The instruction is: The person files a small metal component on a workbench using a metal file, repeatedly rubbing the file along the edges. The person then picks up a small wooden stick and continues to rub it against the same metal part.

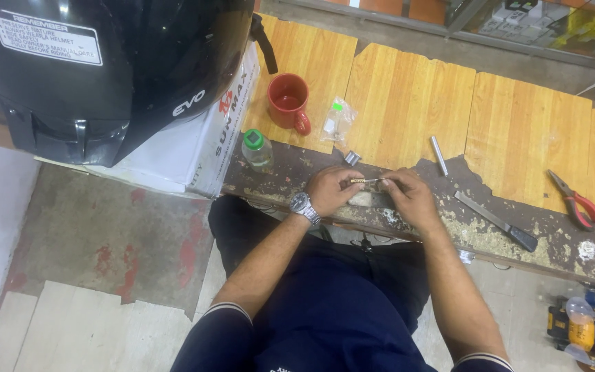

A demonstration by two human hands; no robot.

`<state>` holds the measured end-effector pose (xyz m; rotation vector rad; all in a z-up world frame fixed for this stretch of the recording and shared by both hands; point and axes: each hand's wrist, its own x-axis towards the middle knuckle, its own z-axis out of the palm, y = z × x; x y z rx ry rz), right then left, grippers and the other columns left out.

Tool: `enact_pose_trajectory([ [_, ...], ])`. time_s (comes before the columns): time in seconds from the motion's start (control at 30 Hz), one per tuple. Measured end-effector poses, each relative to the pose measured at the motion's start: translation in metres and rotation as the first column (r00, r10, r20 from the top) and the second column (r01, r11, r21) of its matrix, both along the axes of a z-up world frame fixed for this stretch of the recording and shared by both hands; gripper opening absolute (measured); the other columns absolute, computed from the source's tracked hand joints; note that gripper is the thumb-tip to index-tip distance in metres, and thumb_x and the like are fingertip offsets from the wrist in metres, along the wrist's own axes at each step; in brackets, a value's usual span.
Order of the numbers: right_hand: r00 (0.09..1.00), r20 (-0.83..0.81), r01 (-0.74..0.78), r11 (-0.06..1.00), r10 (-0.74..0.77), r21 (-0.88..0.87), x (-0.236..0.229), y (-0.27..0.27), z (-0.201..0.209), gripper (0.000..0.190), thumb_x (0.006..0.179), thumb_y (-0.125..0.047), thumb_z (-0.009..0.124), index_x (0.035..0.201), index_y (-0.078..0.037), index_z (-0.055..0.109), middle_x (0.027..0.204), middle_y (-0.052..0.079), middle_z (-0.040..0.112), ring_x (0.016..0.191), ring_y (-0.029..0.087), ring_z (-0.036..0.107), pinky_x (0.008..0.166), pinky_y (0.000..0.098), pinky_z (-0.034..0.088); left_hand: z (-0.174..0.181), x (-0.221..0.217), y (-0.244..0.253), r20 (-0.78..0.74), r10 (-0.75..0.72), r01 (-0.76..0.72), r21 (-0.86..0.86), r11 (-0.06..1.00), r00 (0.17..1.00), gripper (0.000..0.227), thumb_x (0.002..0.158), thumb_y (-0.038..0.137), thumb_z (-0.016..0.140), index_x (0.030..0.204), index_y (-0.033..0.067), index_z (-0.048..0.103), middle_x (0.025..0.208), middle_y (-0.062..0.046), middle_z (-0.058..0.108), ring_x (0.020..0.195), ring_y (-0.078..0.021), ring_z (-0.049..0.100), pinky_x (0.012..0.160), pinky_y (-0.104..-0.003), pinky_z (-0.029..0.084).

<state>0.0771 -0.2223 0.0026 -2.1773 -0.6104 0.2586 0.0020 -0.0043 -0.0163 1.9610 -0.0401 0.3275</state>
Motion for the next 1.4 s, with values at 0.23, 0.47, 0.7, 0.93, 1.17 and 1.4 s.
enact_pose_trajectory([
  [0.23,0.998,0.041,0.037,0.999,-0.038,0.012,0.005,-0.017,0.014,0.012,0.103,-0.012,0.068,0.111,-0.006,0.075,0.100,0.019,0.070,0.107,0.036,0.067,0.093,0.0530,0.053,0.003,0.000,0.000,-0.008,-0.002,0.002,0.020,1.000,1.000,0.021,0.087,0.028,0.076,0.106,0.0185,0.076,0.079,-0.007,0.073,0.079,-0.0255,0.071,0.074,-0.036,0.056],
  [0.47,0.985,0.123,0.133,0.982,-0.117,-0.134,0.015,-0.019,0.024,0.010,0.099,-0.014,0.073,0.106,-0.008,0.077,0.092,0.017,0.070,0.098,0.036,0.066,0.087,0.0489,0.053,0.005,0.001,0.000,-0.109,-0.041,0.044,0.022,0.999,0.993,0.023,0.089,0.027,0.073,0.109,0.0166,0.075,0.081,-0.007,0.073,0.079,-0.0241,0.070,0.075,-0.035,0.055],
  [0.7,0.992,0.113,0.101,0.931,-0.065,-0.352,0.020,-0.013,0.035,0.014,0.089,-0.015,0.076,0.100,-0.007,0.080,0.092,0.018,0.074,0.096,0.039,0.068,0.087,0.0512,0.053,0.001,0.002,0.000,-0.063,-0.051,0.053,0.037,0.998,0.997,0.023,0.087,0.026,0.075,0.109,0.0166,0.075,0.080,-0.007,0.072,0.080,-0.0254,0.070,0.076,-0.036,0.055],
  [0.93,0.986,0.141,0.135,0.935,-0.093,-0.328,0.036,0.016,0.023,0.018,0.092,-0.020,0.075,0.109,-0.016,0.079,0.095,0.011,0.071,0.096,0.033,0.069,0.086,0.0449,0.055,0.015,-0.001,0.001,-0.108,-0.055,0.060,0.048,0.997,0.993,0.025,0.088,0.025,0.073,0.111,0.0154,0.075,0.082,-0.007,0.073,0.083,-0.0254,0.070,0.077,-0.037,0.056],
  [1.17,0.988,0.155,0.027,0.947,0.024,-0.321,0.039,0.047,0.035,0.015,0.095,-0.019,0.072,0.107,-0.013,0.079,0.095,0.010,0.071,0.096,0.029,0.069,0.084,0.0395,0.056,0.015,-0.003,0.003,-0.117,-0.035,0.040,0.039,0.998,0.992,0.026,0.088,0.027,0.074,0.111,0.0159,0.075,0.083,-0.007,0.074,0.084,-0.0253,0.071,0.078,-0.036,0.057],
  [1.4,0.996,-0.055,-0.084,0.967,0.073,-0.240,-0.002,0.048,0.067,0.019,0.086,-0.016,0.077,0.103,-0.009,0.081,0.095,0.016,0.074,0.098,0.035,0.069,0.084,0.0455,0.056,0.015,0.001,0.003,-0.159,-0.031,0.040,0.050,0.998,0.987,0.026,0.091,0.030,0.071,0.113,0.0178,0.074,0.086,-0.004,0.075,0.086,-0.0215,0.071,0.078,-0.033,0.057],
])
